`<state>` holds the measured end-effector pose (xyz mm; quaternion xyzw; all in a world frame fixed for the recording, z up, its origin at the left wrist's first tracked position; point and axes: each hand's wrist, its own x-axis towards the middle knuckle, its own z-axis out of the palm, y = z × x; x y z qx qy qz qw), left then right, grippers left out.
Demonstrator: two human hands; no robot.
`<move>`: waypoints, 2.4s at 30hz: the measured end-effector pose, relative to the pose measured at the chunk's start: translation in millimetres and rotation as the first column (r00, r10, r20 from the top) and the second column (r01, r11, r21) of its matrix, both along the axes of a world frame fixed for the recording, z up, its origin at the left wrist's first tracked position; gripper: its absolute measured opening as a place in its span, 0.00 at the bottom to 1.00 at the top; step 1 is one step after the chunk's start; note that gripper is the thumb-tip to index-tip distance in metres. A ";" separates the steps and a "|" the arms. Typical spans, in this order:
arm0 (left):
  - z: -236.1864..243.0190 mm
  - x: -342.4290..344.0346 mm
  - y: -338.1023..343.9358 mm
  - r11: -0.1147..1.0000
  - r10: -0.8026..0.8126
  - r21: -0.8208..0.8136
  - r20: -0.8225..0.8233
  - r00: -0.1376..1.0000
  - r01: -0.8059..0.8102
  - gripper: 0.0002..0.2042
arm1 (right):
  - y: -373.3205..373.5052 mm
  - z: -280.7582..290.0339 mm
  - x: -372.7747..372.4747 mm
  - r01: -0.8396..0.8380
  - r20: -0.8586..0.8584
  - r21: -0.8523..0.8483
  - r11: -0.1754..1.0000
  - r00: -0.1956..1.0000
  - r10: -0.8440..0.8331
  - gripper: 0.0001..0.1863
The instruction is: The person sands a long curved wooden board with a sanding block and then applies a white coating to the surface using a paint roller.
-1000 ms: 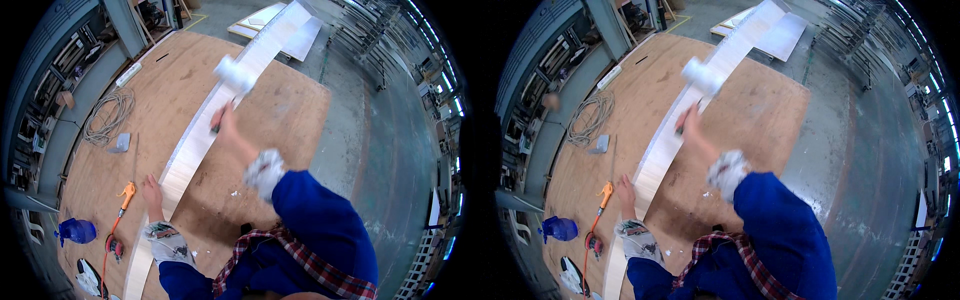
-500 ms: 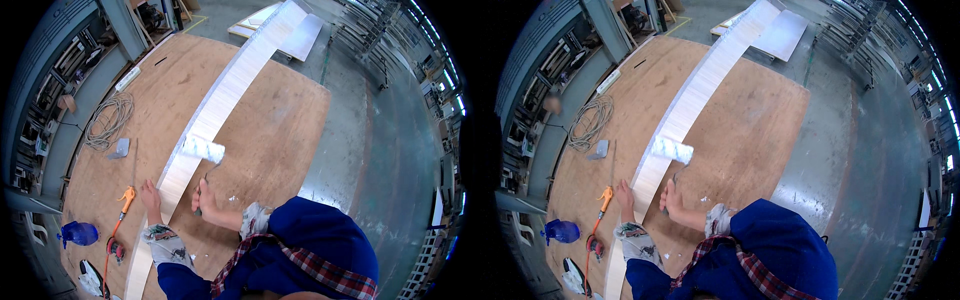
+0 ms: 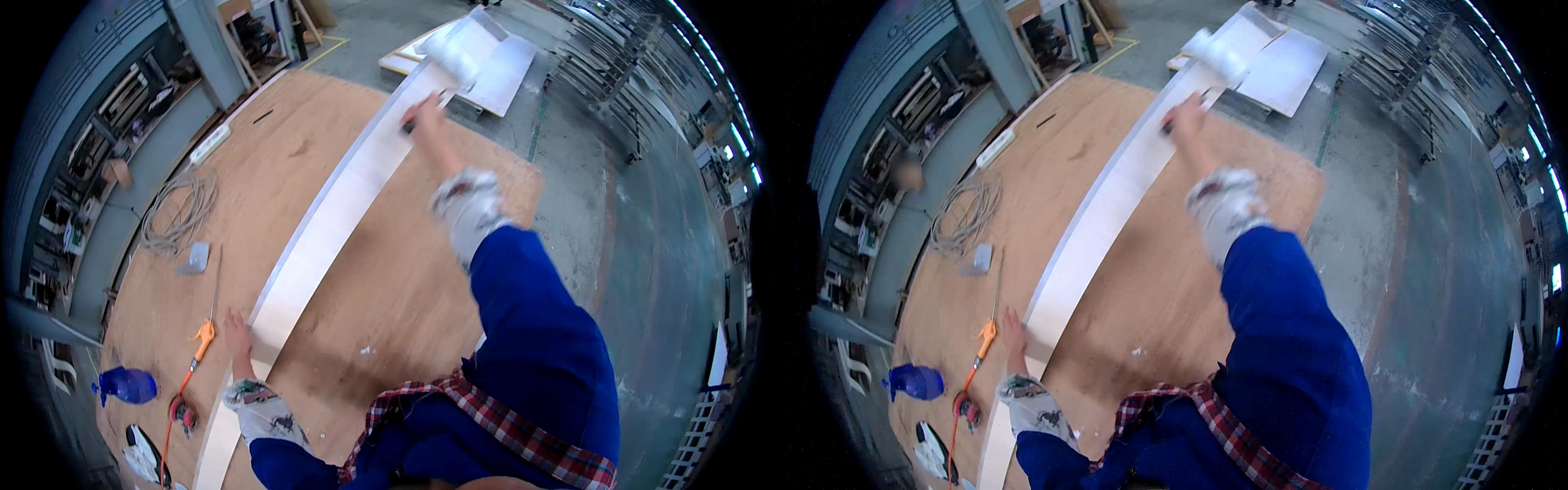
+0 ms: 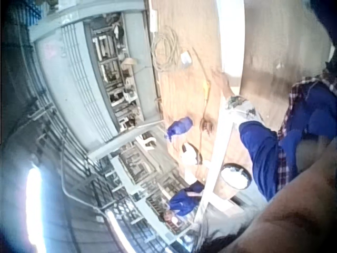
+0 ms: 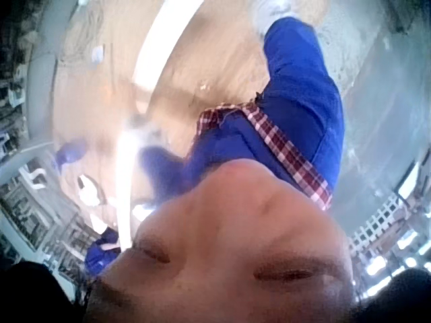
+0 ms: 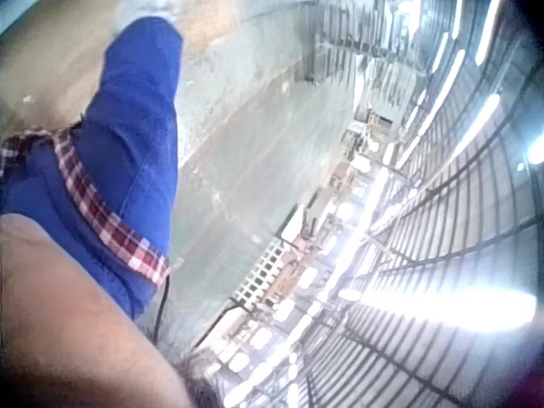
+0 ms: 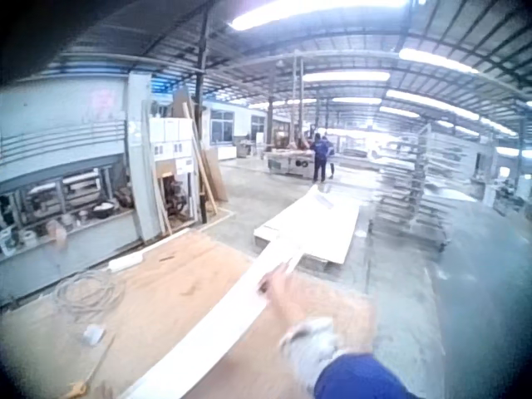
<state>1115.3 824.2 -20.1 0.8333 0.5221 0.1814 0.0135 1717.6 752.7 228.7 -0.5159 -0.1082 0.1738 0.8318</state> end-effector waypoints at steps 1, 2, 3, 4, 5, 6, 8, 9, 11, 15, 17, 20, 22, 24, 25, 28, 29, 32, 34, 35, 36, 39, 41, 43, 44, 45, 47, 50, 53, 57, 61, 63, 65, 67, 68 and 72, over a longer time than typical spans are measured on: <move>-20.7 -44.1 9.5 0.984 -0.018 0.175 -0.132 0.991 0.041 0.28 | 18.3 -13.1 -43.7 -0.100 -0.123 -0.047 0.994 0.988 0.093 0.28; -11.5 -10.2 11.9 0.972 0.060 -0.234 0.180 0.982 -0.016 0.31 | -7.5 -23.4 -93.0 -0.134 -0.032 -0.155 0.979 0.991 0.131 0.29; 7.7 24.7 16.1 0.835 0.310 -0.548 0.406 0.860 -0.042 0.34 | -32.2 -27.3 -134.2 -0.170 -0.112 -0.242 0.955 0.983 0.147 0.28; 40.3 78.3 17.1 0.582 0.536 -0.804 0.495 0.684 0.125 0.37 | -54.8 -51.9 -157.4 -0.235 -0.275 0.037 0.971 0.932 0.236 0.26; 69.7 110.7 11.5 0.518 0.543 -0.841 0.466 0.699 0.158 0.40 | -77.2 -62.0 -186.3 -0.310 -0.293 0.114 0.944 0.897 0.330 0.25; 98.4 136.4 5.1 0.457 0.556 -0.871 0.438 0.707 0.180 0.44 | -97.6 -44.9 -205.8 -0.353 -0.490 0.150 0.924 0.785 0.379 0.22; 125.6 152.5 -5.3 0.413 0.580 -0.887 0.430 0.692 0.206 0.47 | -102.3 -18.2 -189.1 -0.351 -0.575 0.229 0.908 0.703 0.417 0.21; 125.2 148.1 -7.5 0.432 0.584 -0.873 0.461 0.668 0.225 0.48 | -101.8 -14.4 -180.9 -0.337 -0.611 0.263 0.904 0.666 0.427 0.20; 126.8 145.3 -6.5 0.447 0.619 -0.863 0.488 0.615 0.235 0.48 | -74.4 -14.4 -120.8 -0.298 -0.473 0.279 0.913 0.785 0.400 0.18; 127.7 147.3 -5.9 0.422 0.679 -0.887 0.445 0.584 0.186 0.49 | -31.6 36.1 25.1 -0.152 -0.274 0.297 0.943 0.932 0.237 0.19; 125.4 143.1 -2.2 0.418 0.655 -0.897 0.406 0.638 0.142 0.50 | -28.8 51.3 48.1 -0.077 -0.272 0.316 0.946 0.948 0.168 0.20; 117.5 132.8 -2.1 0.470 0.584 -0.880 0.367 0.724 0.068 0.53 | -37.6 23.5 17.1 -0.129 -0.214 0.336 0.933 0.954 0.209 0.21; 130.8 148.7 -11.2 0.500 0.538 -0.864 0.363 0.761 0.058 0.54 | -72.1 -3.8 -36.6 -0.259 -0.171 0.257 0.931 0.936 0.307 0.21; 132.9 149.1 -13.5 0.473 0.530 -0.880 0.318 0.786 0.037 0.54 | -106.1 8.0 -77.9 -0.277 -0.455 0.286 0.917 0.803 0.384 0.17; 130.6 151.5 -9.2 0.464 0.514 -0.885 0.309 0.800 0.044 0.53 | -114.9 10.2 -78.6 -0.289 -0.513 0.298 0.910 0.755 0.408 0.16; 131.1 168.2 -2.2 0.423 0.437 -0.906 0.240 0.867 0.038 0.51 | -112.4 29.3 -31.5 -0.266 -0.446 0.368 0.891 0.790 0.420 0.15; 143.6 192.7 -2.3 0.427 0.394 -0.904 0.218 0.893 0.032 0.50 | -106.2 39.6 -3.3 -0.216 -0.383 0.382 0.898 0.848 0.367 0.15; 176.5 250.9 -7.4 0.410 0.280 -0.911 0.174 0.944 0.047 0.49 | -80.0 64.9 84.1 -0.016 -0.253 0.487 0.873 0.954 0.159 0.16; 188.4 288.9 -9.0 0.405 0.219 -0.911 0.179 0.959 0.078 0.48 | -74.0 69.0 91.1 -0.016 -0.299 0.494 0.870 0.936 0.187 0.16; 192.6 306.3 -10.3 0.412 0.197 -0.907 0.186 0.963 0.091 0.48 | -69.4 68.3 92.1 -0.016 -0.326 0.496 0.868 0.924 0.203 0.17; 197.1 315.3 -10.1 0.418 0.177 -0.904 0.184 0.967 0.095 0.48 | -73.0 58.9 81.0 -0.054 -0.313 0.472 0.880 0.923 0.224 0.17; 186.1 336.4 8.1 0.367 0.115 -0.898 0.304 0.946 0.244 0.47 | -97.3 40.5 42.8 -0.205 -0.332 0.401 0.893 0.876 0.350 0.16; 178.4 339.7 17.6 0.400 0.089 -0.894 0.256 0.963 0.201 0.47 | -105.7 41.1 40.6 -0.241 -0.375 0.360 0.901 0.847 0.376 0.16; 175.7 339.9 16.9 0.406 0.076 -0.896 0.227 0.971 0.178 0.47 | -93.9 60.4 74.6 -0.130 -0.270 0.422 0.897 0.927 0.261 0.16; 177.3 340.9 16.8 0.404 0.083 -0.896 0.235 0.968 0.183 0.47 | -85.1 72.0 90.8 -0.081 -0.215 0.457 0.886 0.956 0.198 0.16; 179.5 342.3 16.8 0.403 0.091 -0.895 0.246 0.965 0.190 0.47 | -77.3 78.6 96.9 -0.069 -0.248 0.460 0.885 0.947 0.203 0.16; 180.6 343.5 17.2 0.444 0.082 -0.873 0.266 0.961 0.204 0.47 | -64.3 87.8 99.9 -0.052 -0.315 0.465 0.884 0.923 0.220 0.16; 178.6 335.4 13.8 0.478 0.097 -0.857 0.269 0.958 0.193 0.46 | -78.3 74.2 58.0 -0.118 -0.352 0.446 0.887 0.889 0.294 0.17; 180.8 336.1 12.6 0.478 0.118 -0.861 0.256 0.959 0.171 0.46 | -88.4 65.0 52.0 -0.177 -0.378 0.398 0.900 0.863 0.337 0.17; 183.6 343.1 14.5 0.484 0.130 -0.861 0.249 0.960 0.158 0.46 | -65.6 82.2 101.7 -0.079 -0.275 0.468 0.880 0.934 0.229 0.17; 185.9 343.7 16.2 0.487 0.139 -0.862 0.239 0.961 0.144 0.46 | -58.1 79.5 72.9 -0.085 -0.378 0.448 0.890 0.884 0.275 0.17; 186.2 341.5 14.7 0.484 0.146 -0.864 0.236 0.961 0.138 0.46 | -72.6 64.9 38.0 -0.162 -0.372 0.390 0.906 0.873 0.316 0.16; 186.8 341.7 15.0 0.485 0.152 -0.864 0.235 0.960 0.134 0.46 | -75.6 60.5 39.4 -0.189 -0.371 0.381 0.905 0.865 0.337 0.17; 186.6 343.2 14.1 0.483 0.159 -0.866 0.232 0.960 0.130 0.45 | -70.3 61.8 57.3 -0.148 -0.332 0.401 0.904 0.896 0.294 0.18; 186.8 344.6 12.9 0.483 0.159 -0.867 0.229 0.960 0.127 0.45 | -60.2 73.2 87.1 -0.090 -0.292 0.424 0.901 0.928 0.230 0.18; 188.7 346.7 11.7 0.482 0.181 -0.870 0.218 0.959 0.107 0.45 | -42.2 83.9 99.2 -0.063 -0.357 0.433 0.899 0.904 0.235 0.19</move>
